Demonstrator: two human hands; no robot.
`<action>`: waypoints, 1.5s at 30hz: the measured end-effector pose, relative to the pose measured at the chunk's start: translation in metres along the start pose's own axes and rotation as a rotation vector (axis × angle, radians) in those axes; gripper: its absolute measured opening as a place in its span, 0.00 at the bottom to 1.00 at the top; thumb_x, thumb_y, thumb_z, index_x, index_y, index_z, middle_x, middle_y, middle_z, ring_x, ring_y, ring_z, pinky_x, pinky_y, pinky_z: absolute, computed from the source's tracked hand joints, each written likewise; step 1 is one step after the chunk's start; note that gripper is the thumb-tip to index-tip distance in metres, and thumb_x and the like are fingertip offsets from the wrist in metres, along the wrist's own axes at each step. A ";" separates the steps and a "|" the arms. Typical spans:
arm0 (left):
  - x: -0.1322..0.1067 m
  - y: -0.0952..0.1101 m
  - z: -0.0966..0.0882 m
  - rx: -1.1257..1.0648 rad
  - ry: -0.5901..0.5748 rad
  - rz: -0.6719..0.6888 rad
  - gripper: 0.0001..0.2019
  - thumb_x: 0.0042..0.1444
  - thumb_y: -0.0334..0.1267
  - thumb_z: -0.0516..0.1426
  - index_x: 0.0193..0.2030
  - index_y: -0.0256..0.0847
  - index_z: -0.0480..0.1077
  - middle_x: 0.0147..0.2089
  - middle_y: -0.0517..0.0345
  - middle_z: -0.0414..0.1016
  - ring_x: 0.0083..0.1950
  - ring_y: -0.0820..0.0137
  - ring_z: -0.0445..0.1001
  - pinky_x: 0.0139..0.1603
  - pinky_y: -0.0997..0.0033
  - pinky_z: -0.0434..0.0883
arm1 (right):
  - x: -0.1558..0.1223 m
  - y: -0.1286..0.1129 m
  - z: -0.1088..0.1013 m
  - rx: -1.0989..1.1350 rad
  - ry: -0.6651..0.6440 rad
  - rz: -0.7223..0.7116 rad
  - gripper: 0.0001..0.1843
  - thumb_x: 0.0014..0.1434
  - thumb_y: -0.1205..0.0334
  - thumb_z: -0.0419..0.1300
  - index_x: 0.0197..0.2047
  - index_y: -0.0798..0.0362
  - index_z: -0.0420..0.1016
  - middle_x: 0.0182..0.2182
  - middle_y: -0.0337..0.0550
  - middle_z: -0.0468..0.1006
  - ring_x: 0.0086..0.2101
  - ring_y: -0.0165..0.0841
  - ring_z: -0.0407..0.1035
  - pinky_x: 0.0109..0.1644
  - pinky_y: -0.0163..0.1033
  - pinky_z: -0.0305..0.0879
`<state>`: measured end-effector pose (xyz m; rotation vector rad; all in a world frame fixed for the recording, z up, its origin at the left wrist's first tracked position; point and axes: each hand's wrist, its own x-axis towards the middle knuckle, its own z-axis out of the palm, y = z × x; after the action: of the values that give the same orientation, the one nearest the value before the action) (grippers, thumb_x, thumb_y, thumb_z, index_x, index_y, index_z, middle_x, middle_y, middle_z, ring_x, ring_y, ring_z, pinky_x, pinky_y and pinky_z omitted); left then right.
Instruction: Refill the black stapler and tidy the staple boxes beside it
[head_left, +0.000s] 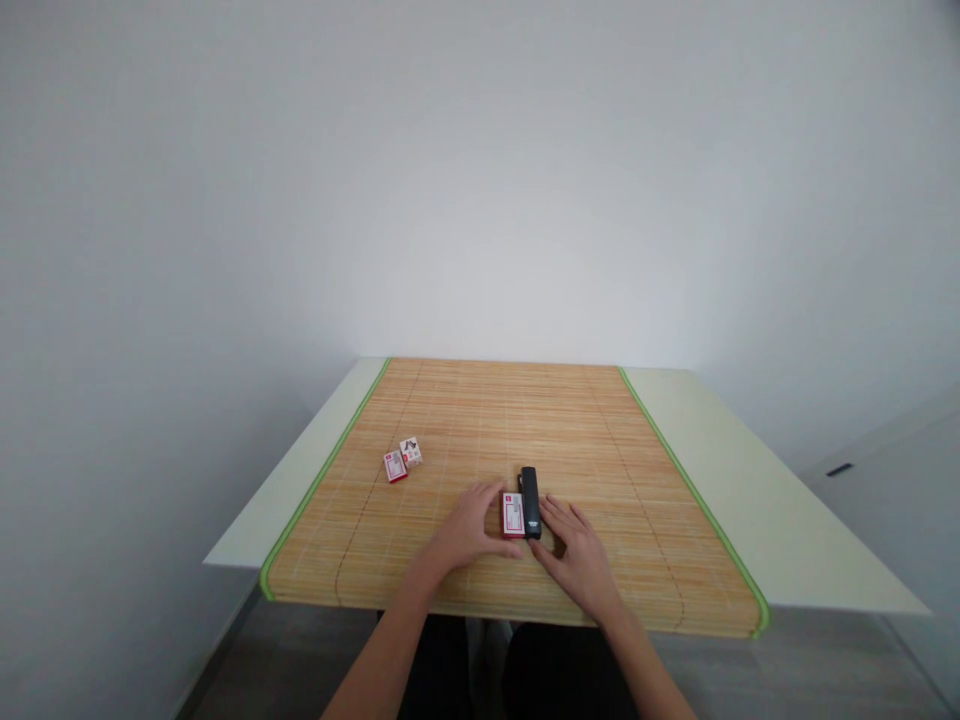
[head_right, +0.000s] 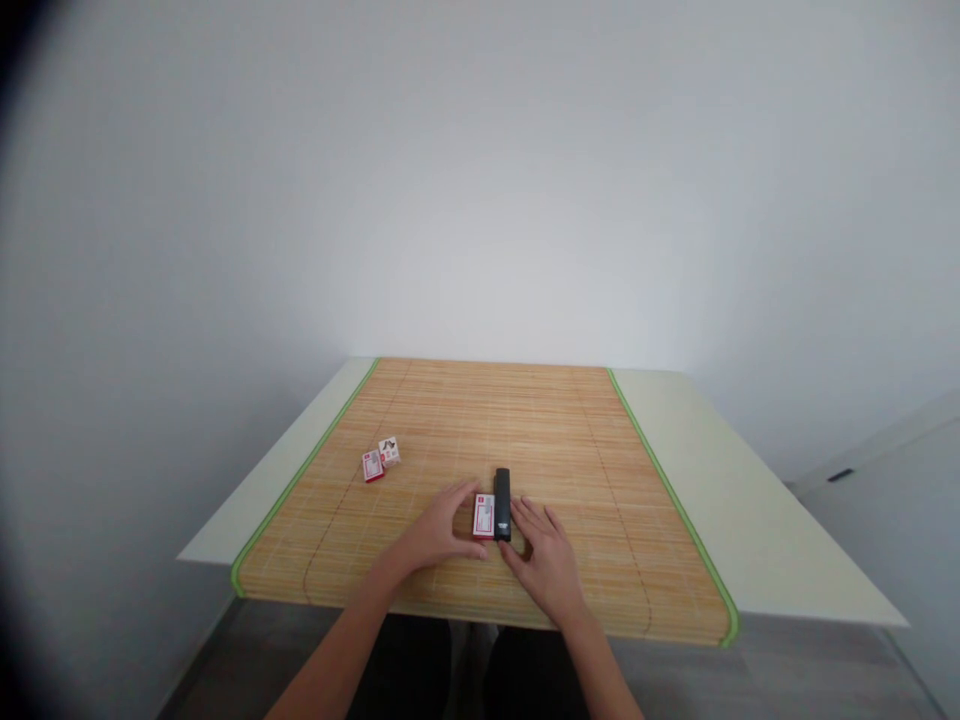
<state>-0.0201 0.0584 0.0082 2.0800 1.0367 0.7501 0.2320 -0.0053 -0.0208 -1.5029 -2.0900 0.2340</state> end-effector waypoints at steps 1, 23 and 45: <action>-0.004 -0.004 -0.008 -0.006 0.015 -0.021 0.55 0.40 0.59 0.73 0.73 0.50 0.57 0.70 0.46 0.64 0.67 0.51 0.67 0.67 0.49 0.65 | 0.000 0.001 0.000 0.002 0.003 0.001 0.33 0.64 0.53 0.61 0.71 0.45 0.64 0.67 0.46 0.69 0.67 0.44 0.62 0.72 0.60 0.55; -0.034 -0.037 -0.112 0.210 0.474 -0.182 0.30 0.52 0.48 0.66 0.59 0.44 0.66 0.56 0.51 0.74 0.52 0.59 0.75 0.57 0.55 0.71 | 0.000 0.006 0.007 0.007 0.012 0.017 0.32 0.62 0.52 0.61 0.69 0.46 0.67 0.66 0.48 0.70 0.66 0.47 0.64 0.72 0.62 0.54; 0.000 0.022 -0.005 -0.137 0.013 0.013 0.28 0.53 0.41 0.68 0.62 0.53 0.71 0.62 0.55 0.75 0.63 0.57 0.73 0.67 0.53 0.67 | 0.001 0.003 0.004 0.005 0.010 -0.008 0.31 0.63 0.53 0.61 0.69 0.44 0.67 0.66 0.47 0.70 0.66 0.47 0.64 0.71 0.63 0.55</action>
<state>-0.0140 0.0504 0.0286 1.9693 0.9524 0.8186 0.2320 -0.0029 -0.0247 -1.4898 -2.0857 0.2285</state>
